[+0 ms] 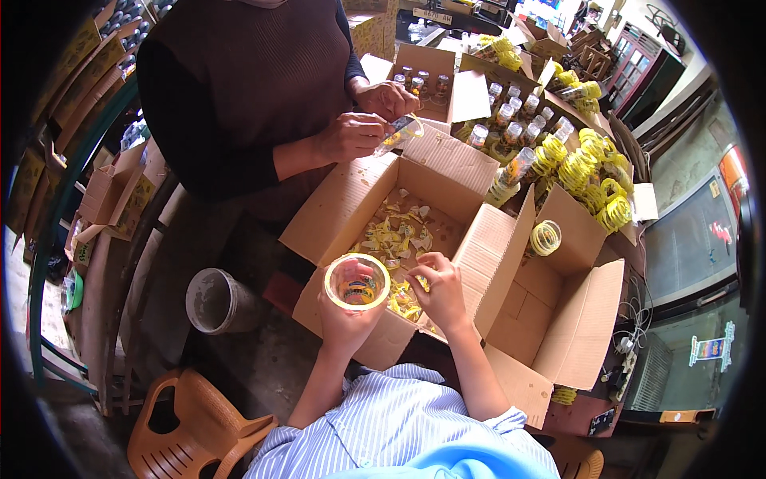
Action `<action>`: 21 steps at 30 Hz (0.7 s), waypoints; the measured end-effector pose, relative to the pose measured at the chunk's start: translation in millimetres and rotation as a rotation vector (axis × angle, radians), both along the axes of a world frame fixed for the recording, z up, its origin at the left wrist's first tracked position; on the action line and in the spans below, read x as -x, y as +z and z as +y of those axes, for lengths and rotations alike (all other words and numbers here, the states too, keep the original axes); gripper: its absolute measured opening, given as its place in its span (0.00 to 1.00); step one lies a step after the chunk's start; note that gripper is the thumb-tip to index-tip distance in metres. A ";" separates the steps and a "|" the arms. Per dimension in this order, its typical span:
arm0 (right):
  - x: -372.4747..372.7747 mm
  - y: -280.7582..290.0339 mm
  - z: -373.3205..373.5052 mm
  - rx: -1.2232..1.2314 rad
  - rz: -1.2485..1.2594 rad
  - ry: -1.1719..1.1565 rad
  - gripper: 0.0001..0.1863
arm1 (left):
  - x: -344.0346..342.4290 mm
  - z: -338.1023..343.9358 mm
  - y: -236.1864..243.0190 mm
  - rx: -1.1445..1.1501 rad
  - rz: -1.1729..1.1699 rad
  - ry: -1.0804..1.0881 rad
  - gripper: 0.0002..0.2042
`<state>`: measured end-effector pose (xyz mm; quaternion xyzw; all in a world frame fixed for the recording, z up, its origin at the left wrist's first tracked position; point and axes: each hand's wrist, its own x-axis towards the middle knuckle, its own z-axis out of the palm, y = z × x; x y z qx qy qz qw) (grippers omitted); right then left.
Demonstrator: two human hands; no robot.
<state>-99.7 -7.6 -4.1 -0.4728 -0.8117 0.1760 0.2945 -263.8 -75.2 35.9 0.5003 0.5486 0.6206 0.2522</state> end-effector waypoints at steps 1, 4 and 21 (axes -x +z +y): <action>-1.0 3.5 0.7 -0.034 0.017 0.001 0.14 | -0.9 -0.7 2.4 0.009 -0.002 -0.003 0.28; 2.8 27.3 -6.6 -0.050 0.312 0.005 0.10 | -3.2 -1.8 9.9 -0.012 0.044 0.013 0.28; 4.3 79.6 -65.2 -0.627 0.185 0.251 0.11 | -8.9 -4.8 22.9 -0.276 0.263 0.006 0.24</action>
